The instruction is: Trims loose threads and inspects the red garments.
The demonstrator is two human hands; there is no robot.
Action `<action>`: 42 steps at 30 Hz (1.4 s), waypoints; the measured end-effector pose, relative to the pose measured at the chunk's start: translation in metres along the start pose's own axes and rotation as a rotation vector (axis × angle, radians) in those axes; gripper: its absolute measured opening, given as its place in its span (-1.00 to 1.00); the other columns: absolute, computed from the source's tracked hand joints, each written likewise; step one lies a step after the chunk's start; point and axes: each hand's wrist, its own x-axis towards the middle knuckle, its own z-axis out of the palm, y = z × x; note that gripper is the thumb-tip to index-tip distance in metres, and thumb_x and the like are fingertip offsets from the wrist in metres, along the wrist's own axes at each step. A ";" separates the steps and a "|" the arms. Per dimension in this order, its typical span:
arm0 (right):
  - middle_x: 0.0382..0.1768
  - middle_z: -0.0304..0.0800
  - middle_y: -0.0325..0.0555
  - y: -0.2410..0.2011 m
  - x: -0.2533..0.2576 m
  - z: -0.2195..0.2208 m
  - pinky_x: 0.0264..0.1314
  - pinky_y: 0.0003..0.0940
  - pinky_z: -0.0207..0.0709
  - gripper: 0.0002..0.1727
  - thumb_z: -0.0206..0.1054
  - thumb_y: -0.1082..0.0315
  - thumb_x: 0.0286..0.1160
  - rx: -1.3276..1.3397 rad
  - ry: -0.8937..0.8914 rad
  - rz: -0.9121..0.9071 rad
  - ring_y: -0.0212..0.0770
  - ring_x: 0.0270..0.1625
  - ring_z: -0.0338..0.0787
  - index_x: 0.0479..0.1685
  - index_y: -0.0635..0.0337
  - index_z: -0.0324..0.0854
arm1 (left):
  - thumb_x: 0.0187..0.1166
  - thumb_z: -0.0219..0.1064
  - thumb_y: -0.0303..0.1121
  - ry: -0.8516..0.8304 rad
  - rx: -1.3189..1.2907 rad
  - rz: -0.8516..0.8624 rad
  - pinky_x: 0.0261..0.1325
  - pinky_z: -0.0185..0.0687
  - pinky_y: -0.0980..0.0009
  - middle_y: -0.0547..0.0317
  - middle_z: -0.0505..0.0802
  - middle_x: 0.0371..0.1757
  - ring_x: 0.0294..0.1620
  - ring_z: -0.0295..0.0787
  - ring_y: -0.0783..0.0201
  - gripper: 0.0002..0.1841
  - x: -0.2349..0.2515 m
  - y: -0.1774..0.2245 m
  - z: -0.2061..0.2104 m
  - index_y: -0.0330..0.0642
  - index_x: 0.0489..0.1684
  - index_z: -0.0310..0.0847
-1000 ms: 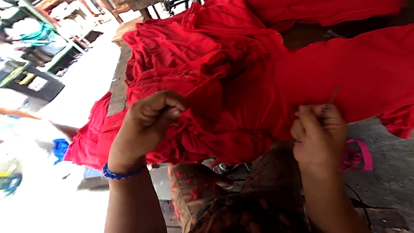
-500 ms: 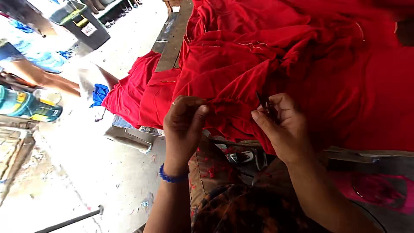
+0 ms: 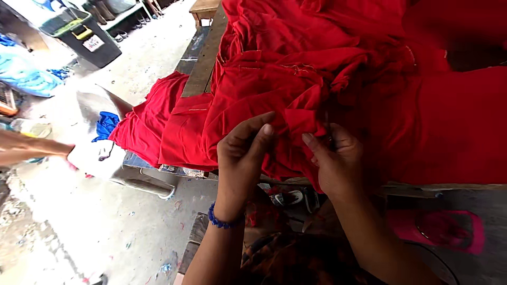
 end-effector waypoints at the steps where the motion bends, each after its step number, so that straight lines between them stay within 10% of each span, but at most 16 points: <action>1: -0.46 0.71 -0.44 -0.003 0.000 -0.002 -0.55 -0.72 0.48 -0.90 0.51 0.44 0.46 0.079 0.041 0.069 -0.61 -0.57 0.56 -0.14 0.06 0.76 | 0.74 0.26 -0.41 0.036 -0.026 0.011 -0.22 0.76 0.51 0.32 0.83 -0.25 -0.34 0.76 0.47 -0.82 -0.004 -0.002 0.004 -0.19 0.12 0.73; 6: -0.60 0.58 -0.40 -0.013 -0.008 -0.006 -0.64 -0.70 0.29 -0.88 0.41 0.36 0.61 0.296 0.029 0.218 -0.59 -0.69 0.36 -0.32 -0.01 0.74 | 0.52 0.52 -0.30 0.015 -0.091 0.084 0.21 0.81 0.36 0.27 0.83 0.16 0.12 0.82 0.36 -0.70 -0.030 -0.020 0.029 -0.17 0.16 0.75; 12: -0.69 0.41 -0.46 -0.011 -0.015 -0.009 -0.61 -0.72 0.28 -0.72 0.25 0.34 0.72 0.257 -0.070 0.169 -0.61 -0.68 0.34 -0.47 -0.08 0.58 | 0.22 0.71 -0.46 0.059 0.138 0.211 0.17 0.81 0.40 0.12 0.72 0.24 0.16 0.76 0.34 -0.46 -0.025 -0.027 0.035 -0.34 0.23 0.67; 21: -0.72 0.33 -0.48 -0.010 -0.023 -0.006 -0.64 -0.72 0.21 -0.73 0.26 0.40 0.68 0.325 -0.082 0.141 -0.61 -0.71 0.26 -0.46 -0.07 0.61 | 0.41 0.49 -0.63 0.007 0.202 0.306 0.22 0.85 0.32 -0.13 0.82 0.27 0.22 0.85 0.20 -0.77 -0.030 -0.027 0.013 -0.48 0.00 0.79; 30: -0.65 0.48 -0.51 -0.015 -0.029 -0.003 -0.60 -0.76 0.26 -0.79 0.29 0.47 0.63 0.208 -0.144 0.013 -0.67 -0.66 0.34 -0.38 -0.01 0.68 | 0.66 0.29 -0.56 0.098 0.314 0.344 0.10 0.81 0.46 -0.01 0.85 0.07 0.08 0.85 0.35 -0.91 -0.038 -0.019 0.018 -0.42 -0.14 0.69; 34: -0.27 0.72 -0.42 -0.015 -0.027 -0.005 -0.36 -0.77 0.54 -0.89 0.33 0.53 0.55 0.041 -0.110 -0.129 -0.67 -0.39 0.60 -0.28 0.15 0.72 | 0.88 -0.01 -0.38 0.054 0.088 0.137 -0.44 0.66 0.62 0.21 0.79 0.22 -0.38 0.72 0.56 -0.86 -0.041 -0.014 0.022 -0.12 0.04 0.46; 39: 0.00 0.56 -0.17 -0.021 -0.025 -0.017 0.01 -0.66 0.52 -0.71 0.51 0.28 0.47 -0.483 -0.029 -0.414 -0.48 0.01 0.60 0.07 0.20 0.67 | 0.89 -0.05 -0.34 0.044 -0.336 -0.099 0.18 0.86 0.19 0.10 0.79 0.32 0.16 0.89 0.18 -0.82 -0.042 -0.008 0.031 -0.05 0.01 0.49; 42: -0.32 0.65 -0.11 -0.028 -0.033 -0.025 -0.26 -0.51 0.50 -0.71 0.47 0.16 0.57 -0.731 -0.005 -0.511 -0.35 -0.28 0.65 -0.08 0.25 0.72 | 0.89 -0.01 -0.34 0.054 -0.361 -0.074 0.28 0.82 0.11 0.04 0.78 0.36 0.25 0.86 0.11 -0.82 -0.043 -0.005 0.034 -0.08 0.03 0.53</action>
